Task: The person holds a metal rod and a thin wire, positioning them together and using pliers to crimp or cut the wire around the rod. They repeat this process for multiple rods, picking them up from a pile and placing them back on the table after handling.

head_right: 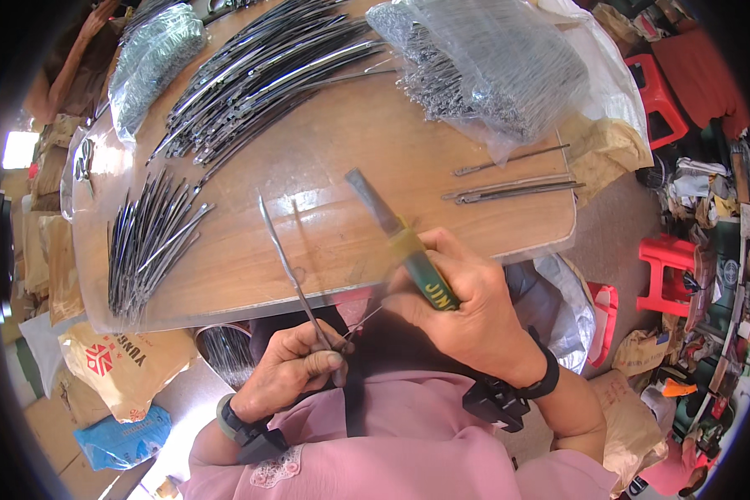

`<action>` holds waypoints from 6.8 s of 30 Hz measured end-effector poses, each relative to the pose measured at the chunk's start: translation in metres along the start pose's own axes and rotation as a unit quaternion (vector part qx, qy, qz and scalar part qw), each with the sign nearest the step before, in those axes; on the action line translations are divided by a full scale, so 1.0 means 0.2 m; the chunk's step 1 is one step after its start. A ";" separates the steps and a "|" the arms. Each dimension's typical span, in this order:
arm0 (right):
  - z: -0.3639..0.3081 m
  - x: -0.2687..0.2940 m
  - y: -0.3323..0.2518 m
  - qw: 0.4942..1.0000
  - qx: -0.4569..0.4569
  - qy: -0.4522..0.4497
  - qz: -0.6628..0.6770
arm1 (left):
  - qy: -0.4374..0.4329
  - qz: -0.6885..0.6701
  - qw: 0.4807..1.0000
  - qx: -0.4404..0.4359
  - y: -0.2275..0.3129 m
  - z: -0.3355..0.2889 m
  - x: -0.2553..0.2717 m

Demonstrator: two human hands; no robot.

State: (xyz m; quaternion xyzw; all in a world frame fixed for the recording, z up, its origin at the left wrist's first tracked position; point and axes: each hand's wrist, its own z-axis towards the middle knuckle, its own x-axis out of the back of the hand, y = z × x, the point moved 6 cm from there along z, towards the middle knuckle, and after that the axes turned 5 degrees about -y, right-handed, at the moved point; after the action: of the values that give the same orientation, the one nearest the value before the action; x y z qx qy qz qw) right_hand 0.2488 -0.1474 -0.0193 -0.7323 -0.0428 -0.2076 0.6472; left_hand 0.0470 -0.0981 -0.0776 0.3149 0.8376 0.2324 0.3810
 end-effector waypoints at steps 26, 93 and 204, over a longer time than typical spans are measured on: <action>0.06 -0.07 -0.13 0.927 0.182 -0.095 -0.313 | 0.014 0.078 0.997 0.020 -0.06 0.01 0.01; 0.46 0.27 -0.31 0.932 0.192 0.053 -0.302 | 0.556 0.218 0.712 -0.369 0.40 -0.73 0.83; -0.14 0.02 -0.04 0.979 0.078 -0.137 -0.127 | 0.057 -0.003 0.967 -0.248 0.20 0.05 -0.09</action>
State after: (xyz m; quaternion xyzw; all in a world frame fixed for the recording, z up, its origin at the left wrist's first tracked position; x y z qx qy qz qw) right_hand 0.2428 -0.1748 -0.0081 -0.6896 -0.2397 -0.1814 0.6588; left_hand 0.0779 -0.0812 -0.0486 0.1943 0.7754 0.4490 0.3992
